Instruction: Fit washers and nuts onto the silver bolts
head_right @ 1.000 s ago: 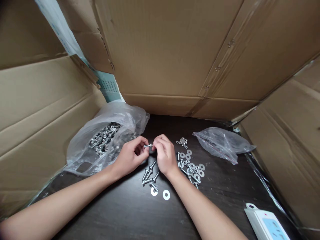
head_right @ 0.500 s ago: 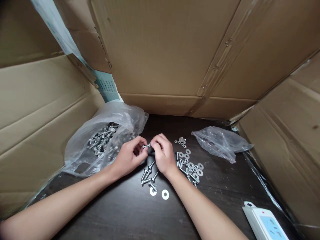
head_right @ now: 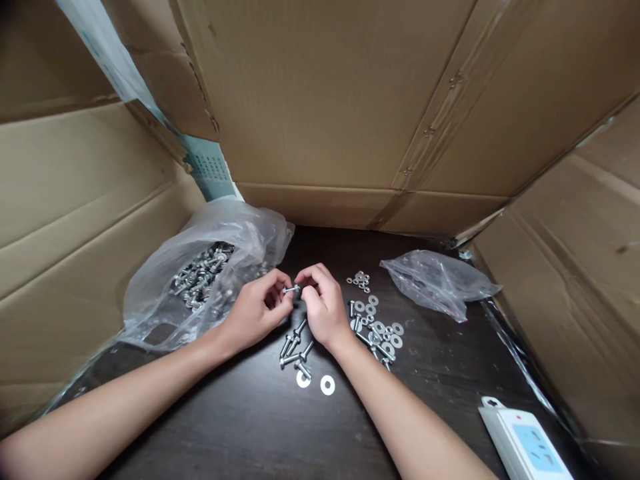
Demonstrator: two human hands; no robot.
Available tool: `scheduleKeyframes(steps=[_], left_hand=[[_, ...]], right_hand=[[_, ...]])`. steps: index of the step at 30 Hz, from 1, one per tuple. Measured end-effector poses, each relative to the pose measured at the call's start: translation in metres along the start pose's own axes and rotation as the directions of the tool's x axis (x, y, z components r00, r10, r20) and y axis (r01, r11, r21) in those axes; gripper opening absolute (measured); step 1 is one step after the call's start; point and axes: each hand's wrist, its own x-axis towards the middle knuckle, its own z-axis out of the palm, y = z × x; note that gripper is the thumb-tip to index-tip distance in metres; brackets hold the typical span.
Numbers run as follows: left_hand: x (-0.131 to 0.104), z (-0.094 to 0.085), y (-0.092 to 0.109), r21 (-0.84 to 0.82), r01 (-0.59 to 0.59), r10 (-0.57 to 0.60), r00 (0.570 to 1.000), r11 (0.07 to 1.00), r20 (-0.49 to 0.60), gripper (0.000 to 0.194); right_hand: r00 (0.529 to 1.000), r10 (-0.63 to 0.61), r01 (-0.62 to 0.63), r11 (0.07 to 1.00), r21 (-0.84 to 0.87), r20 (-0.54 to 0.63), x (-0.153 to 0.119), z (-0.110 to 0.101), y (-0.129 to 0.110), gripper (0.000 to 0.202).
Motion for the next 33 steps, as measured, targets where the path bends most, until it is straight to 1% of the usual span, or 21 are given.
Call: scheduleKeyframes(steps=[7,13,19,24,33], left_hand=[[0.001,0.000,0.001,0.008,0.005,-0.005,1.000,1.000,-0.007,0.004],[0.002,0.000,0.001,0.027,0.034,-0.034,0.999,0.999,-0.004,0.002],[0.002,0.000,0.002,0.036,0.036,-0.036,0.999,0.999,0.000,0.002],[0.002,0.001,0.001,0.034,0.030,-0.030,1.000,0.999,0.001,0.002],[0.003,0.001,0.000,0.049,0.027,-0.027,1.000,0.998,-0.002,0.003]], right_hand=[[1.000,-0.017,0.017,0.998,-0.052,-0.009,0.002,0.001,0.003,0.015],[1.000,-0.003,0.002,0.994,-0.109,-0.008,0.002,0.002,0.007,0.020],[0.999,-0.037,0.033,0.994,-0.101,-0.036,0.003,0.002,0.005,0.017],[0.998,-0.062,0.060,0.995,-0.082,-0.019,0.003,0.001,0.007,0.019],[0.999,-0.045,0.045,0.995,-0.094,-0.001,0.004,0.003,0.011,0.019]])
